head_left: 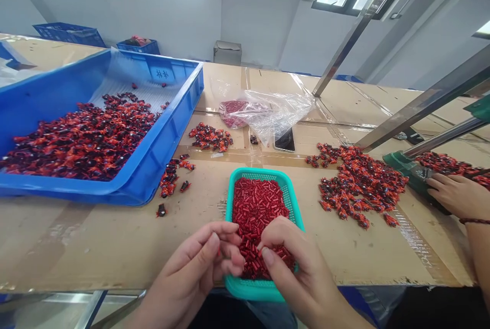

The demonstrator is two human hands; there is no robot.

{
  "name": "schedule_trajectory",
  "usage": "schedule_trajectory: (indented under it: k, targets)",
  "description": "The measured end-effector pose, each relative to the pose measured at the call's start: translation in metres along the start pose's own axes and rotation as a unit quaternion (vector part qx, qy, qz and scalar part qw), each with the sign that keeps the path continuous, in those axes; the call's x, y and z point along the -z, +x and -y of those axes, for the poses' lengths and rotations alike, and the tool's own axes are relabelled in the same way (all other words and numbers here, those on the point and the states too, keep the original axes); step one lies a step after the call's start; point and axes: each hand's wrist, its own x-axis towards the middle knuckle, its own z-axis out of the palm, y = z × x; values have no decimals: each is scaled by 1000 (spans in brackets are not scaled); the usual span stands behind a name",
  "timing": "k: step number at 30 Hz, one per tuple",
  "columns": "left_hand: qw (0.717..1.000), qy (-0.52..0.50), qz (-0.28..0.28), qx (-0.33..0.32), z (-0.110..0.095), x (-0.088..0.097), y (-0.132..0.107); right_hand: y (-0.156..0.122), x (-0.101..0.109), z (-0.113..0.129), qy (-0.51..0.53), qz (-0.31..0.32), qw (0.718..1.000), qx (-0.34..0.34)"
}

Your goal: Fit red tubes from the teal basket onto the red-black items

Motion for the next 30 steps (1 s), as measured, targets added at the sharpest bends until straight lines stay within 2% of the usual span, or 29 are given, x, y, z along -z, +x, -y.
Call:
schedule_trajectory:
  k: [4, 6, 9, 14, 18, 21, 23, 25, 28, 30]
  targets:
    - [998, -24, 58, -28, 11, -4, 9, -2, -7, 8, 10, -27, 997, 67]
    - [998, -8, 50, -39, 16, -2, 12, -1, -11, 9, -3, -41, 996, 85]
    - [998, 24, 39, -48, 20, 2, 8, -1, -14, 8, -13, -60, 995, 77]
    - [994, 77, 48, -68, 14, 3, -6, -1, -17, 8, -30, -104, 988, 112]
    - [976, 149, 38, -156, 11, 3, -9, -3, -23, 10, -68, -129, 979, 142]
    - [956, 195, 30, -218, 10, 2, -10, -6, -36, 11, -76, -199, 967, 139]
    - [933, 233, 22, -273, 7, 0, -10, -8, -44, 12, -79, -258, 954, 129]
    - [895, 286, 13, -342, 3, -3, -11, -9, -48, 12, -95, -264, 952, 126]
    - [813, 390, 15, -432, 0, -4, -13, -11, -46, 12, -116, -240, 954, 140]
    - [761, 451, 15, -467, 2, 0, -16, -12, -39, 14, -119, -244, 951, 145]
